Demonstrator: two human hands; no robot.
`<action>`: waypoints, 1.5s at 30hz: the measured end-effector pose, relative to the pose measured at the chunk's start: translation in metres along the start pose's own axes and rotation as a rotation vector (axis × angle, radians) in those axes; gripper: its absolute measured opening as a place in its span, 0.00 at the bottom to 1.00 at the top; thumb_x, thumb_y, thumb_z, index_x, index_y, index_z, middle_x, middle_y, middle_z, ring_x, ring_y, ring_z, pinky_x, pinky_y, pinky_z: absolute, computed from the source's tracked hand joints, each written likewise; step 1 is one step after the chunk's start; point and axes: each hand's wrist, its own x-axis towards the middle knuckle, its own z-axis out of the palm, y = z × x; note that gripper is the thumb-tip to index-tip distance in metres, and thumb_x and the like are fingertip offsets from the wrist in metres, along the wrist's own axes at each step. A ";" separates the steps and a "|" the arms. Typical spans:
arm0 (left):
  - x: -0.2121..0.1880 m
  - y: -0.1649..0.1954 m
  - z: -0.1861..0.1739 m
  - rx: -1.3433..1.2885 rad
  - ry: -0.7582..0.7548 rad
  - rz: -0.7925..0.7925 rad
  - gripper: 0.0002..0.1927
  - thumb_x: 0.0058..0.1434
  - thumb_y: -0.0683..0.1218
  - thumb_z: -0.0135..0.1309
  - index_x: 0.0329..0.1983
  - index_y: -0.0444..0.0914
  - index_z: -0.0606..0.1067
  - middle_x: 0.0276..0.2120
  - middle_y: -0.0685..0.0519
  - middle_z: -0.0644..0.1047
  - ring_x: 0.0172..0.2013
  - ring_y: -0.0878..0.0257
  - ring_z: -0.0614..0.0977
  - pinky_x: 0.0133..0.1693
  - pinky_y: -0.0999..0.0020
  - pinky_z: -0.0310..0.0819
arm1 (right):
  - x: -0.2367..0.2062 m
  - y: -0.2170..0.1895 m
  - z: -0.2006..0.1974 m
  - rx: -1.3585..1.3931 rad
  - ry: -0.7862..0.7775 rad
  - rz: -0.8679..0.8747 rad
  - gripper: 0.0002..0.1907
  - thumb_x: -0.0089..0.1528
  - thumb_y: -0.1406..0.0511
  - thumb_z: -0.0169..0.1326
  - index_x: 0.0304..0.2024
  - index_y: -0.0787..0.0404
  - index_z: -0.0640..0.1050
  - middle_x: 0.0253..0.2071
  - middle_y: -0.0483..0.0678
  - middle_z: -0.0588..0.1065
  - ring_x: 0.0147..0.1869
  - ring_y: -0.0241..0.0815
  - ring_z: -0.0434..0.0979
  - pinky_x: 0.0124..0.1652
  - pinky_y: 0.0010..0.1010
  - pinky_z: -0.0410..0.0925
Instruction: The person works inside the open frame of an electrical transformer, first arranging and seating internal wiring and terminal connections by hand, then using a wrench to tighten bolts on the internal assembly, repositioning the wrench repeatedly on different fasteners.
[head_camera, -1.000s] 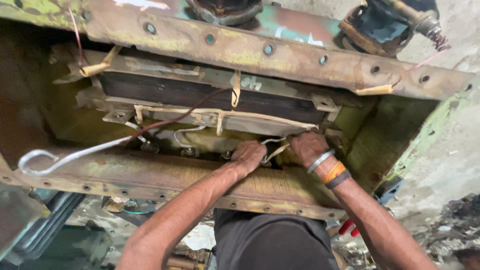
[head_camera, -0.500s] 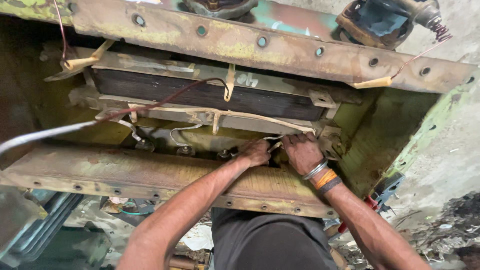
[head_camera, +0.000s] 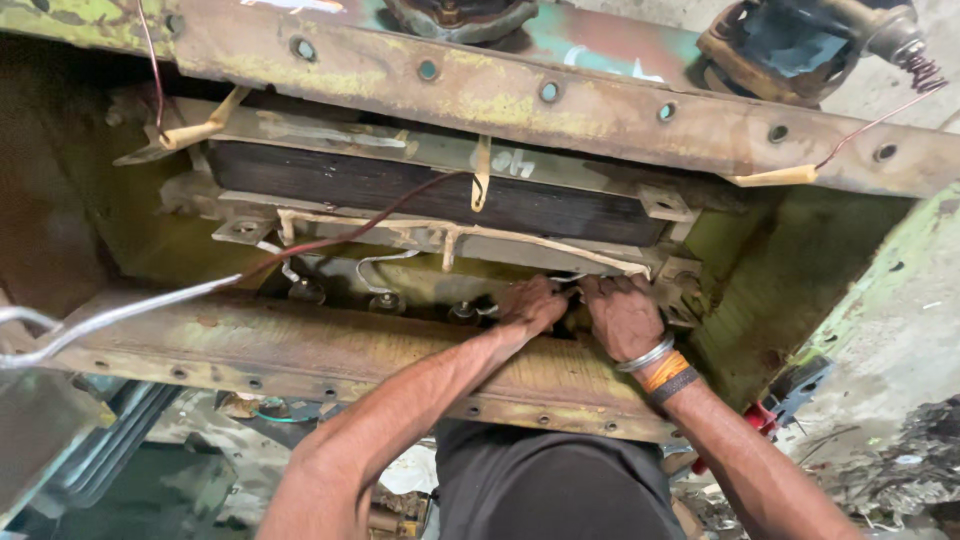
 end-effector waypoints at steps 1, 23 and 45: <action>0.000 0.001 0.000 0.026 0.007 -0.015 0.21 0.59 0.56 0.52 0.42 0.35 0.80 0.45 0.37 0.80 0.49 0.40 0.80 0.51 0.47 0.73 | 0.001 0.001 -0.003 0.014 -0.033 0.014 0.15 0.57 0.64 0.54 0.46 0.61 0.78 0.37 0.53 0.80 0.44 0.50 0.80 0.51 0.41 0.68; 0.002 -0.006 0.019 -1.068 -0.498 -0.305 0.25 0.66 0.43 0.48 0.66 0.36 0.66 0.61 0.46 0.71 0.34 0.56 0.87 0.19 0.75 0.62 | 0.010 0.049 -0.070 0.148 -0.022 -0.071 0.15 0.58 0.65 0.54 0.48 0.59 0.79 0.44 0.49 0.76 0.53 0.54 0.75 0.53 0.44 0.68; -0.017 0.013 0.012 -0.799 -0.210 -0.308 0.26 0.55 0.46 0.49 0.59 0.45 0.74 0.24 0.55 0.73 0.17 0.67 0.69 0.19 0.70 0.61 | -0.014 0.023 -0.024 0.234 -0.010 0.104 0.05 0.61 0.61 0.56 0.37 0.55 0.78 0.33 0.45 0.77 0.46 0.48 0.75 0.46 0.45 0.63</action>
